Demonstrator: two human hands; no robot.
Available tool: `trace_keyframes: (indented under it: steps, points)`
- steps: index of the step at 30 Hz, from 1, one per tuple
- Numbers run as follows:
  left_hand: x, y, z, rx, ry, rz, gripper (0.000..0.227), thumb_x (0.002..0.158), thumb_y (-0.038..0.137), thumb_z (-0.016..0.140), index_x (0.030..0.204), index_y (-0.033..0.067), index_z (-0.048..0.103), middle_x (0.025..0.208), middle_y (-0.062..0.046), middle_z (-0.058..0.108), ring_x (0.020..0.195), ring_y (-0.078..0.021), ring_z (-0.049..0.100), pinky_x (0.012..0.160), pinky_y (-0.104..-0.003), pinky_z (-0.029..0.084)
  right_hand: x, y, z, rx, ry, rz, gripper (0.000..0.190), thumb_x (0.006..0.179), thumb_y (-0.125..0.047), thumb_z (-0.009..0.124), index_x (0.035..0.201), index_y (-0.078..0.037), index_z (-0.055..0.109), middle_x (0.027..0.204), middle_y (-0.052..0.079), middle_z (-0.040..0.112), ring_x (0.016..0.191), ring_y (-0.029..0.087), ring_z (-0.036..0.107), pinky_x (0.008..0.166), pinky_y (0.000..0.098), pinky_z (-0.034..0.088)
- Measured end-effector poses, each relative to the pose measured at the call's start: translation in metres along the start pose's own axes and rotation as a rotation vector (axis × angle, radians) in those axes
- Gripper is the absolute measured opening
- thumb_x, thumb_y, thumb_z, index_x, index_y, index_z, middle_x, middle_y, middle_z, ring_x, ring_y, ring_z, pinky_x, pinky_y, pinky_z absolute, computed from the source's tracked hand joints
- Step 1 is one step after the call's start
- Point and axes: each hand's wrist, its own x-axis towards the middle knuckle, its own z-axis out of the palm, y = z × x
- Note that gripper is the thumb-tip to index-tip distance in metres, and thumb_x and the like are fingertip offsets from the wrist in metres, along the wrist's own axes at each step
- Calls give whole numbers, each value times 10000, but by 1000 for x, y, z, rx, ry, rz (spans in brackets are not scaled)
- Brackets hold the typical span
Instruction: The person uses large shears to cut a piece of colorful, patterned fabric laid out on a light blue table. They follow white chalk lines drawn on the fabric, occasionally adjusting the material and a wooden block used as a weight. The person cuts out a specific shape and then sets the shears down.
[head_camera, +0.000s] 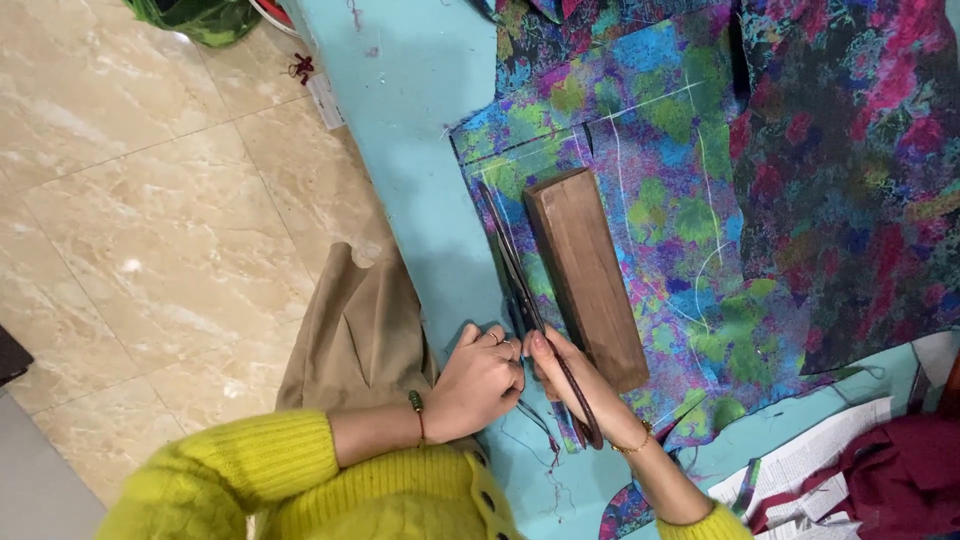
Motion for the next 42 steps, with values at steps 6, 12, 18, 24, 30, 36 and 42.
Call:
trace_keyframes:
  steps: [6, 12, 18, 24, 30, 36, 42]
  points:
    - [-1, -2, 3, 21, -14, 20, 220, 807, 120, 732, 606, 205, 699, 787, 40, 568, 923, -253, 486, 786, -433, 308, 2, 4, 2, 93, 34, 9, 430, 1056, -497, 457, 792, -165, 382, 627, -83, 243, 486, 33, 218, 412, 237, 196]
    - [0, -1, 1, 9, -12, 16, 222, 820, 115, 721, 623, 217, 729, 848, 40, 611, 968, -259, 514, 803, -439, 313, 5, 5, 3, 87, 51, 36, 417, 1040, -509, 468, 836, -145, 465, 609, -68, 273, 494, 53, 250, 426, 248, 224]
    - [2, 1, -4, -13, 0, 13, 236, 811, 79, 704, 607, 195, 726, 811, 46, 616, 916, -250, 498, 774, -432, 302, 9, -15, 5, 9, 63, 24, 454, 1022, -564, 427, 837, -150, 441, 641, -57, 256, 527, 64, 239, 468, 261, 241]
    - [2, 2, -5, -8, 8, 21, 250, 817, 75, 715, 588, 174, 701, 767, 37, 584, 935, -264, 511, 775, -432, 309, 15, -16, 4, -16, 79, 85, 500, 980, -624, 416, 868, -141, 484, 655, -55, 273, 546, 69, 267, 477, 254, 242]
    - [1, 0, -2, 7, 15, 34, 264, 824, 81, 697, 581, 184, 692, 784, 32, 592, 945, -274, 506, 781, -437, 304, 19, -6, 4, 99, 96, 95, 456, 1020, -558, 461, 818, -149, 456, 645, -71, 258, 521, 58, 248, 432, 249, 222]
    - [11, -16, -17, 12, -74, 64, 234, 802, 127, 699, 595, 232, 729, 716, 45, 580, 858, -243, 494, 750, -423, 322, 23, 4, 0, 88, 78, 80, 461, 1010, -566, 467, 828, -142, 448, 650, -67, 228, 516, 56, 219, 428, 249, 205]
    - [80, -101, -124, 419, 394, -103, 181, 934, 378, 647, 777, 296, 612, 651, 89, 593, 637, -199, 577, 823, -461, 365, 22, 4, 2, 128, 87, -23, 469, 1077, -542, 444, 945, -103, 544, 618, -116, 288, 442, -23, 319, 415, 123, 286]
